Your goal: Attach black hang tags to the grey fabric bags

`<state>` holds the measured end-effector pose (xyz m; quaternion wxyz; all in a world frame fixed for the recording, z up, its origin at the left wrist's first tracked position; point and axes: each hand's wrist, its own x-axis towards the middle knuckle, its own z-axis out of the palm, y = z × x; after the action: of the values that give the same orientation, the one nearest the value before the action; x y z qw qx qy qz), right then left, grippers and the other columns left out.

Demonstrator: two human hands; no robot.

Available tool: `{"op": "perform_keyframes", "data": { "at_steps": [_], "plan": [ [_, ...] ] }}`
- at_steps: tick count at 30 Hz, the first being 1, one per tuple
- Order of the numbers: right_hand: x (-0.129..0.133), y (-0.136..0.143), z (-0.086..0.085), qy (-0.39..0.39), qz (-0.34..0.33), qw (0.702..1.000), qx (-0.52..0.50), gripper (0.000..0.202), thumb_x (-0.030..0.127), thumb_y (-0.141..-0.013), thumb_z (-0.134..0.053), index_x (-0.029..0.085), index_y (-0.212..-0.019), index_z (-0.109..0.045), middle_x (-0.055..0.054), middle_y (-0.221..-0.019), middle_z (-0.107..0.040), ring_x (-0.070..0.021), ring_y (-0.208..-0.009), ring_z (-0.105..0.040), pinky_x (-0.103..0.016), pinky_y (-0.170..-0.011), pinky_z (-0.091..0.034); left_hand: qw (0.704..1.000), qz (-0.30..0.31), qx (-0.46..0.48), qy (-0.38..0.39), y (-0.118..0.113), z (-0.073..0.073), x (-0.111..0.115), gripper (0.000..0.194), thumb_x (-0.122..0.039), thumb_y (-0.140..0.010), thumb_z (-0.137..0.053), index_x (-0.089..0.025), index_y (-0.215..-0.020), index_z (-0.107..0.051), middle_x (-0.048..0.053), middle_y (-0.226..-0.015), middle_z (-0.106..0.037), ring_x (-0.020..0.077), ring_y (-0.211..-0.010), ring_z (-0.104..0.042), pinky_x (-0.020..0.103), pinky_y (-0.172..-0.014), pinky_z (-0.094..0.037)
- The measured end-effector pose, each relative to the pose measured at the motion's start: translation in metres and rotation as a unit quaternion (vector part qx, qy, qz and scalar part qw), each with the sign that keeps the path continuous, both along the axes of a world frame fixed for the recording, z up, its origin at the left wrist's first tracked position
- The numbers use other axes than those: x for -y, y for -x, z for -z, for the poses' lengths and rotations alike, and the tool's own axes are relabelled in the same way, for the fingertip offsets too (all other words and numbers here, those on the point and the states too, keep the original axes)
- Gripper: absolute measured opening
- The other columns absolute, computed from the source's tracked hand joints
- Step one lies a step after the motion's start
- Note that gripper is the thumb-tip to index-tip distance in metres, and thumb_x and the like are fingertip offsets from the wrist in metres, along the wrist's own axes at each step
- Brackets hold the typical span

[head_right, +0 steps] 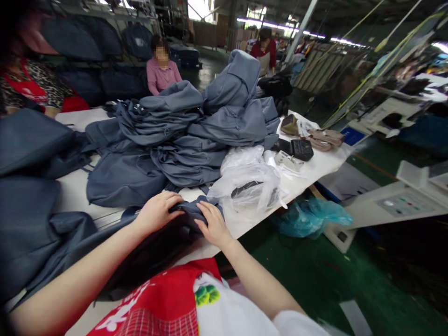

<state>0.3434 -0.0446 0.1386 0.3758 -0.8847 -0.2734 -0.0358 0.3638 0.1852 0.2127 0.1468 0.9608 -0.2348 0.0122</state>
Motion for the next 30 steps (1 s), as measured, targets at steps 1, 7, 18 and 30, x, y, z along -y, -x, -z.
{"op": "perform_keyframes", "data": {
  "at_steps": [1,7,18,30],
  "plan": [
    [-0.007,-0.01,0.0,-0.009,0.008,1.0,0.0,0.046,0.029,-0.093,-0.047,0.022,-0.139,-0.044,-0.011,-0.139,-0.048,-0.0219,-0.13,-0.042,-0.043,-0.111,-0.035,0.999,-0.027,0.034,-0.02,0.001,-0.002,0.001,0.027,-0.04,-0.086,-0.06,-0.018,-0.102,-0.062,0.01,-0.103,-0.063,0.0263,-0.101,-0.057,0.037,-0.088,-0.044],
    [-0.024,-0.04,-0.005,-0.018,0.007,1.0,-0.012,0.041,0.032,-0.094,-0.046,0.021,-0.134,-0.048,-0.01,-0.133,-0.052,-0.0224,-0.125,-0.046,-0.042,-0.109,-0.037,0.969,-0.225,0.009,-0.1,0.027,0.003,0.021,0.046,-0.048,-0.094,-0.037,-0.015,-0.08,-0.065,0.013,-0.078,-0.069,0.0281,-0.072,-0.065,0.036,-0.063,-0.045],
    [-0.015,-0.038,0.008,-0.023,-0.016,1.0,-0.001,0.039,0.031,-0.096,-0.042,0.025,-0.134,-0.048,-0.011,-0.132,-0.051,-0.0232,-0.125,-0.047,-0.042,-0.107,-0.041,0.953,-0.302,-0.004,0.007,0.016,0.021,0.03,0.02,-0.026,-0.089,-0.048,-0.017,-0.086,-0.065,0.01,-0.085,-0.072,0.0252,-0.078,-0.067,0.034,-0.068,-0.048],
    [-0.009,-0.04,0.02,-0.015,-0.036,0.999,0.019,0.039,0.032,-0.096,-0.041,0.023,-0.133,-0.049,-0.012,-0.13,-0.053,-0.025,-0.123,-0.048,-0.049,-0.104,-0.041,0.96,-0.277,-0.022,0.047,0.036,0.003,0.023,0.034,-0.032,-0.095,-0.034,-0.018,-0.086,-0.064,0.008,-0.087,-0.07,0.0216,-0.083,-0.064,0.032,-0.074,-0.046]
  ]
}}
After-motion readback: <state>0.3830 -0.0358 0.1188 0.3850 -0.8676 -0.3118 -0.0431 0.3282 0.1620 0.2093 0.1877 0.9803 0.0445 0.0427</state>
